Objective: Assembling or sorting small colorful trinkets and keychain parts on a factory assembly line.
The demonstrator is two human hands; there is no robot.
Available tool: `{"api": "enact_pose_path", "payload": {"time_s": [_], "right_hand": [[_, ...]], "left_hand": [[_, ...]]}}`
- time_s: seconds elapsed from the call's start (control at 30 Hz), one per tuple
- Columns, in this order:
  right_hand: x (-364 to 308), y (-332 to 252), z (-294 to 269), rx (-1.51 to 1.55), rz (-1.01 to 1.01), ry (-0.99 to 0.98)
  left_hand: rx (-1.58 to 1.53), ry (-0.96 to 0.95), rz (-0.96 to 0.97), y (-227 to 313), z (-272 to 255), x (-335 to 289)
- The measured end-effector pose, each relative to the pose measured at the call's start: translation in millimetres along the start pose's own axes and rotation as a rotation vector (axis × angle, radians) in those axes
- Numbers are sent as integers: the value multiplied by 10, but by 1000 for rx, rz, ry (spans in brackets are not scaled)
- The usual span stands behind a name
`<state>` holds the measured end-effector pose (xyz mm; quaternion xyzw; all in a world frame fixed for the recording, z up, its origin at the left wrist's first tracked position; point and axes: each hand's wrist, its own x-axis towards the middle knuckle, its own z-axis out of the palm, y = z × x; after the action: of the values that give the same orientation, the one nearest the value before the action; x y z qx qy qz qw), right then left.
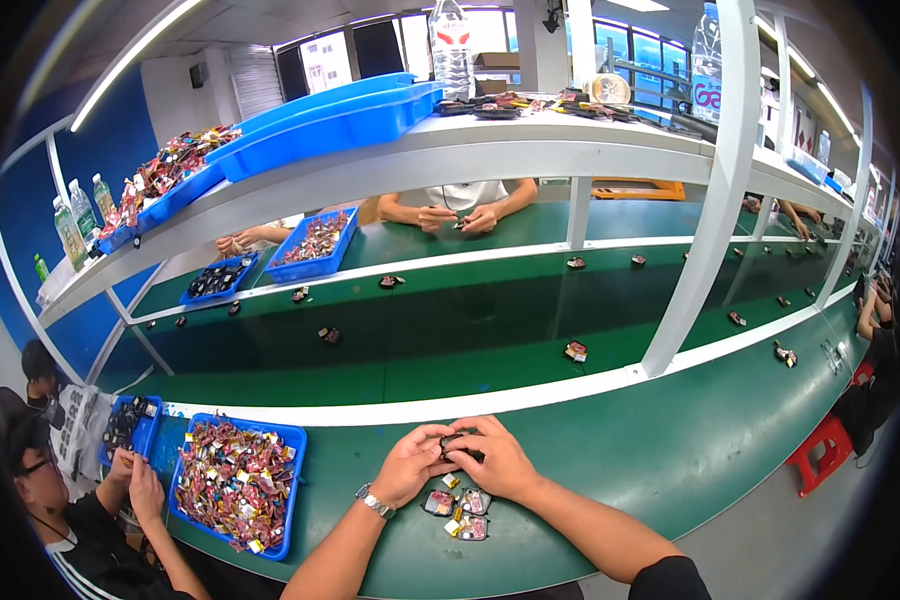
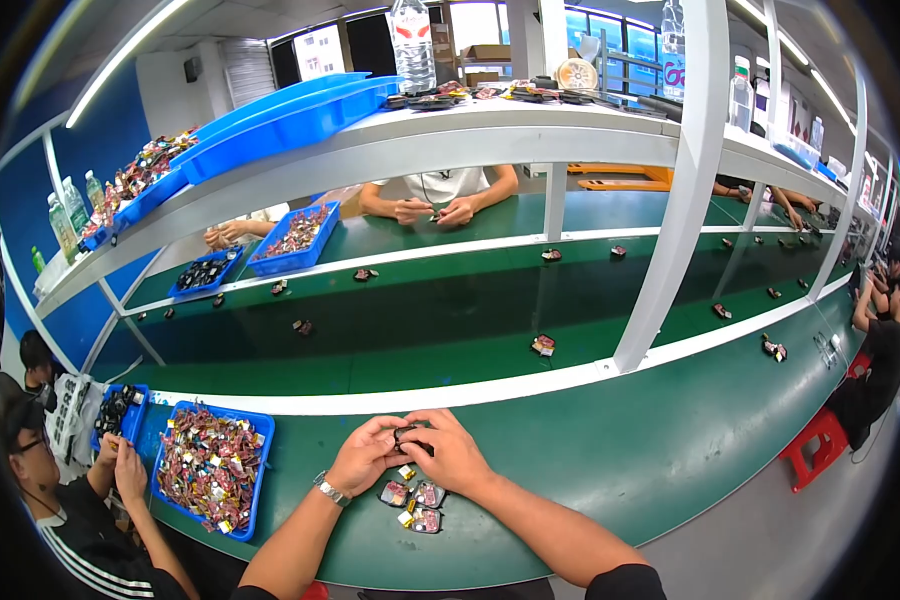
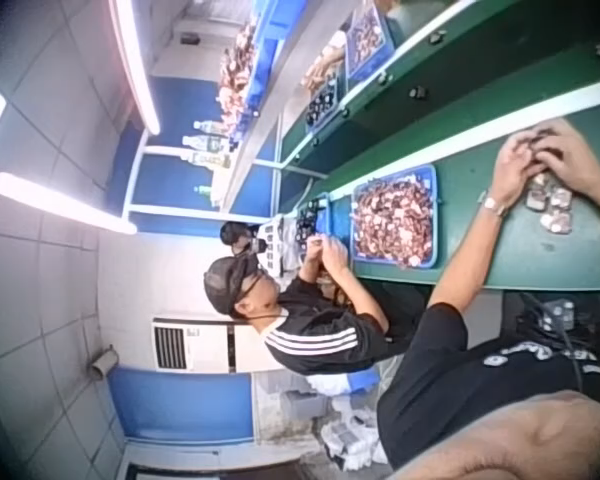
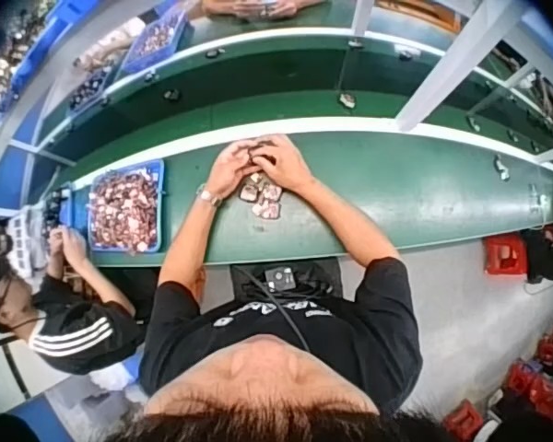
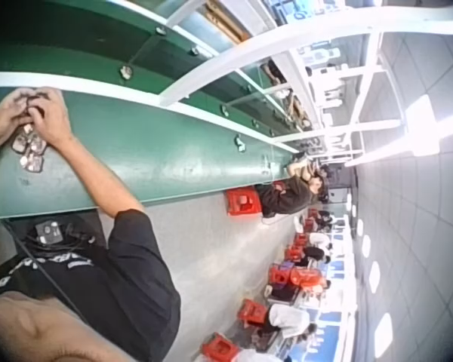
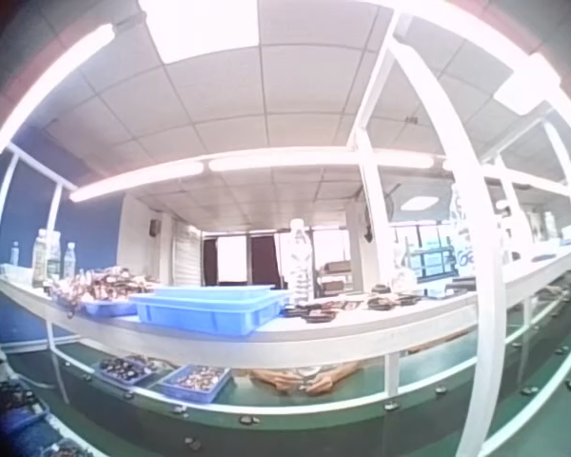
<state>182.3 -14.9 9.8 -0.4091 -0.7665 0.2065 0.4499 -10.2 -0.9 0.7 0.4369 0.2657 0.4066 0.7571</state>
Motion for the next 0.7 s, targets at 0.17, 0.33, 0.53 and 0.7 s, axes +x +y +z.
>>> {"api": "enact_pose_path", "payload": {"time_s": [0.17, 0.33, 0.53, 0.7], "right_hand": [[-9, -27, 16, 27, 34, 21], [-1, -67, 15, -38, -16, 46], [-27, 20, 95, -9, 47, 85], [-37, -3, 104, 81, 165, 71]], "left_hand": [[7, 16, 1, 6, 20, -11], [17, 35, 14, -9, 34, -7], [12, 36, 39, -46, 2, 23], [12, 74, 34, -23, 61, 4]]}}
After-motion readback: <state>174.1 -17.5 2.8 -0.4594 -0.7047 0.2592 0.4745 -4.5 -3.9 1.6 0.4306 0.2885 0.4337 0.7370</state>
